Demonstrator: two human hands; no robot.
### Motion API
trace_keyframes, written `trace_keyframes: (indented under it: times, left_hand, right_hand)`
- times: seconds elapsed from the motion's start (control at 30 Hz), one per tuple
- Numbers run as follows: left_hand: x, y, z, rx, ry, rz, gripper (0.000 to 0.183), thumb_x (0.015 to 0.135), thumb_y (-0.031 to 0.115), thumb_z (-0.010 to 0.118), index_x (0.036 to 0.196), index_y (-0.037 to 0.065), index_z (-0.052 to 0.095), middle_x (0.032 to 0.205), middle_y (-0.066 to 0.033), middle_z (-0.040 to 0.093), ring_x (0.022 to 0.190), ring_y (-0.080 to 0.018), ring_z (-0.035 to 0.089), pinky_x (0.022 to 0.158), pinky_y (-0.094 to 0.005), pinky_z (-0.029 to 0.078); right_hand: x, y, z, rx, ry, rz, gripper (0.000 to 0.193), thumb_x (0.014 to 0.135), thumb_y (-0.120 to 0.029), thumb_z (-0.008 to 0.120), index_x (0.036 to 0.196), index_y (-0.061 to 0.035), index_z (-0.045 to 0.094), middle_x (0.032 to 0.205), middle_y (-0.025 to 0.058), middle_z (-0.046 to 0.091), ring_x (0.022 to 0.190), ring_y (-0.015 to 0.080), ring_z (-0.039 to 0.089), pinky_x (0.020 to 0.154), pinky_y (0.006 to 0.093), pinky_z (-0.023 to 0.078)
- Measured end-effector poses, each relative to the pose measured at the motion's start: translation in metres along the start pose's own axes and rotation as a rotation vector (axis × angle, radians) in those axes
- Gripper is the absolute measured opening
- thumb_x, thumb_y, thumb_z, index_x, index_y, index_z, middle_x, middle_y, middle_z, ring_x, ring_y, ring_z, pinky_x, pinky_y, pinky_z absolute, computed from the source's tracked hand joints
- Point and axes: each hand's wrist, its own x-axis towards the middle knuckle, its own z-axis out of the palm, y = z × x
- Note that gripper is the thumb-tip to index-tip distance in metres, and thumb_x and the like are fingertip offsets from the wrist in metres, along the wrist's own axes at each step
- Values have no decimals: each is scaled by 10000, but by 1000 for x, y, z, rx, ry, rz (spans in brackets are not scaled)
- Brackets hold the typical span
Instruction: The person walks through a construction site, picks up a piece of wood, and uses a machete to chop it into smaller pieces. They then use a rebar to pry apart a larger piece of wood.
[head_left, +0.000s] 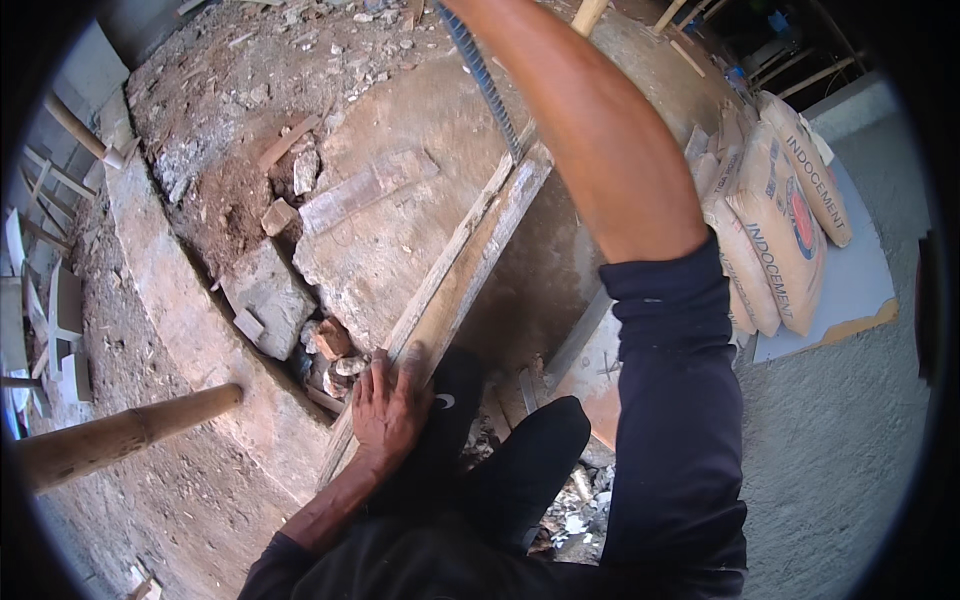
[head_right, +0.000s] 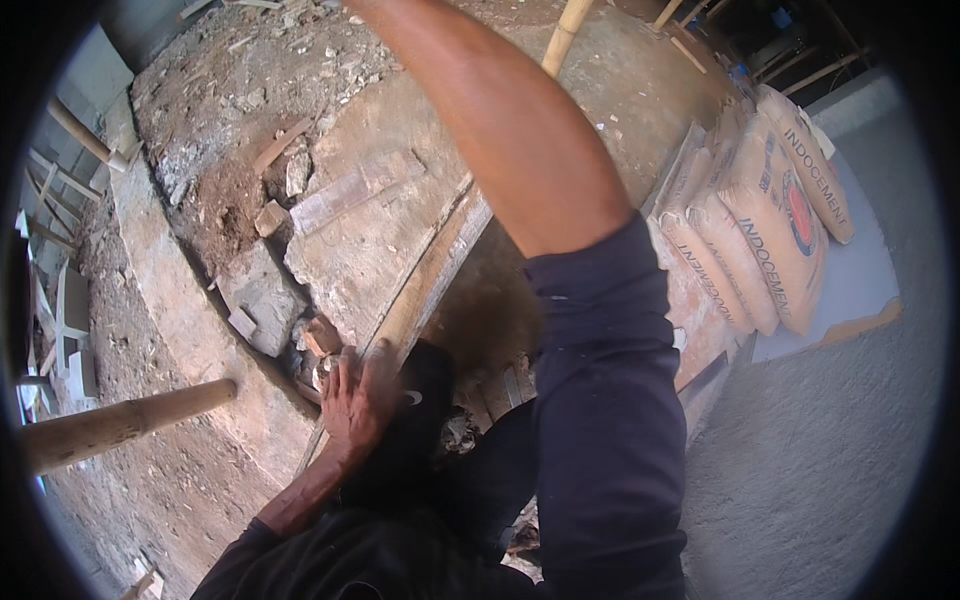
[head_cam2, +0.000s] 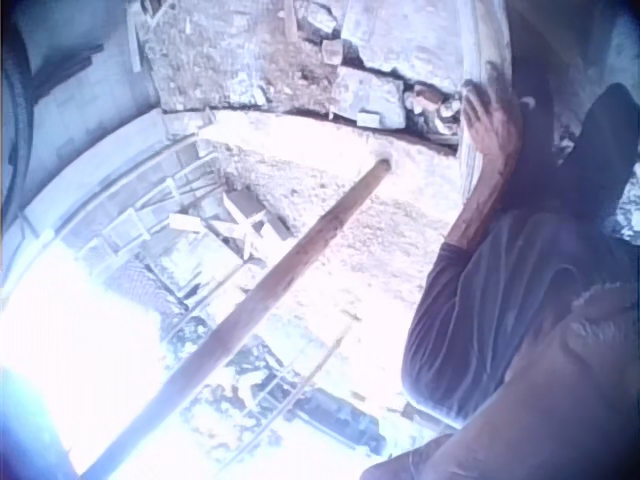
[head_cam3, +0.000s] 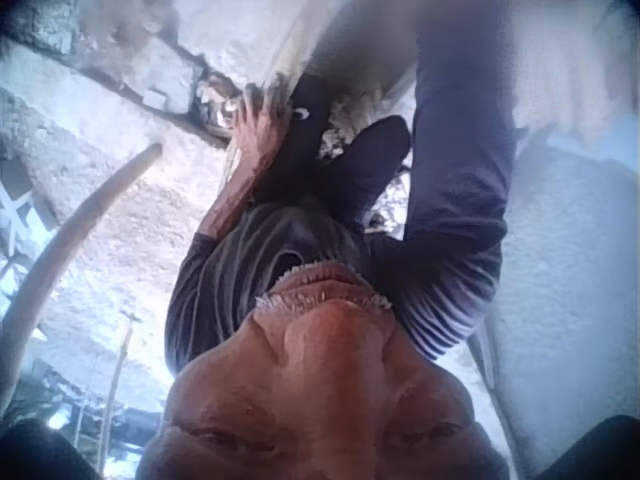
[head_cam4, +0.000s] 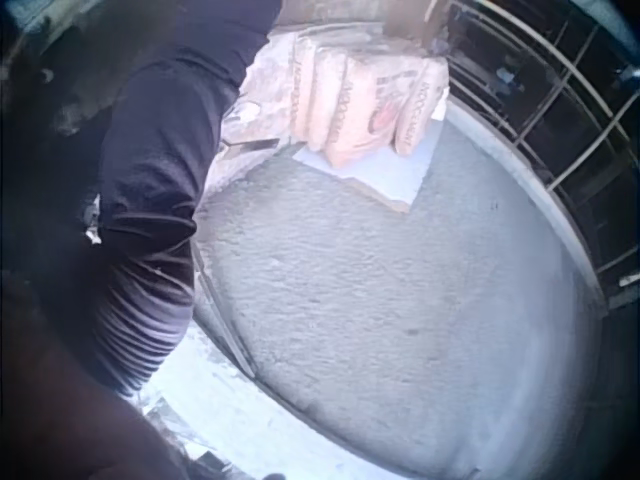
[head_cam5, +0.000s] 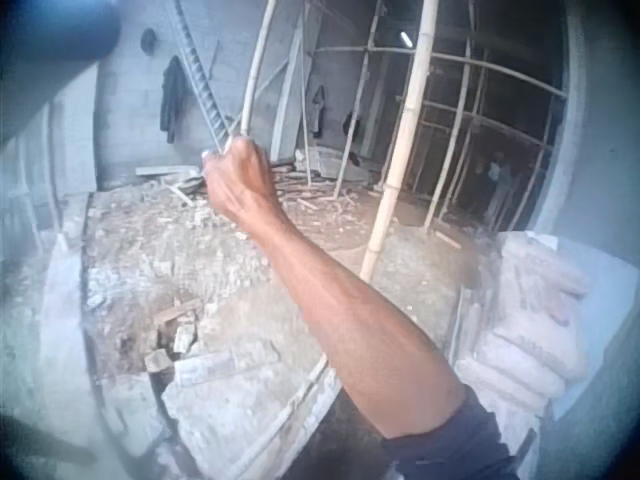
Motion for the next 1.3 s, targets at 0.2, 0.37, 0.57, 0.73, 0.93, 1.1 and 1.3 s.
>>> trace_keyframes:
  times: [0.2,0.37,0.57,0.73,0.93,1.1,1.3]
  left_hand:
    - [15,-28,-11,-27,-4,-72,611,852,344,745,1432,256,574,1322,-194,565,1125,-398,620,948,-506,510]
    - [21,-33,-13,-101,-27,-66,675,830,370,765,1462,300,538,1326,-230,576,1123,-432,618,960,-523,503]
    - [26,-34,-12,-89,-18,-33,679,818,351,767,1457,306,541,1316,-230,579,1130,-424,616,948,-513,509]
    - [31,-36,-23,-37,-64,-43,678,797,375,781,1435,295,565,1311,-197,586,1151,-398,615,951,-496,520]
    - [38,-50,-30,-45,-92,-124,677,788,410,796,1417,277,587,1357,-174,569,1201,-371,601,967,-481,526]
    - [39,-55,-32,-66,-178,-183,685,805,458,789,1428,267,579,1443,-188,530,1282,-378,570,1016,-488,510]
    - [44,-58,-40,-74,-223,-213,693,829,506,753,1453,278,556,1480,-206,501,1335,-392,529,1044,-517,491]
  right_hand:
    - [-8,-18,3,136,-15,-21,312,906,-211,643,911,100,659,815,340,670,874,491,692,745,511,519]
    - [-38,11,-108,188,432,30,200,914,-160,699,744,-94,616,588,-49,515,493,85,460,485,292,352]
    - [-94,50,-232,646,490,68,262,956,-106,616,713,-95,518,570,-17,309,475,141,323,475,312,302]
    - [-135,55,-255,680,513,7,296,937,-109,657,691,-114,491,567,-6,340,484,137,368,464,303,310]
    - [-139,51,-237,646,623,42,338,953,-135,649,681,-140,447,575,-22,319,495,124,349,472,308,302]
    - [-154,46,-234,636,673,43,353,961,-168,640,682,-146,425,575,-26,304,496,115,329,465,286,295]
    - [-206,68,-254,624,790,54,427,1000,-208,564,654,-182,316,569,-35,247,461,106,298,448,280,314]
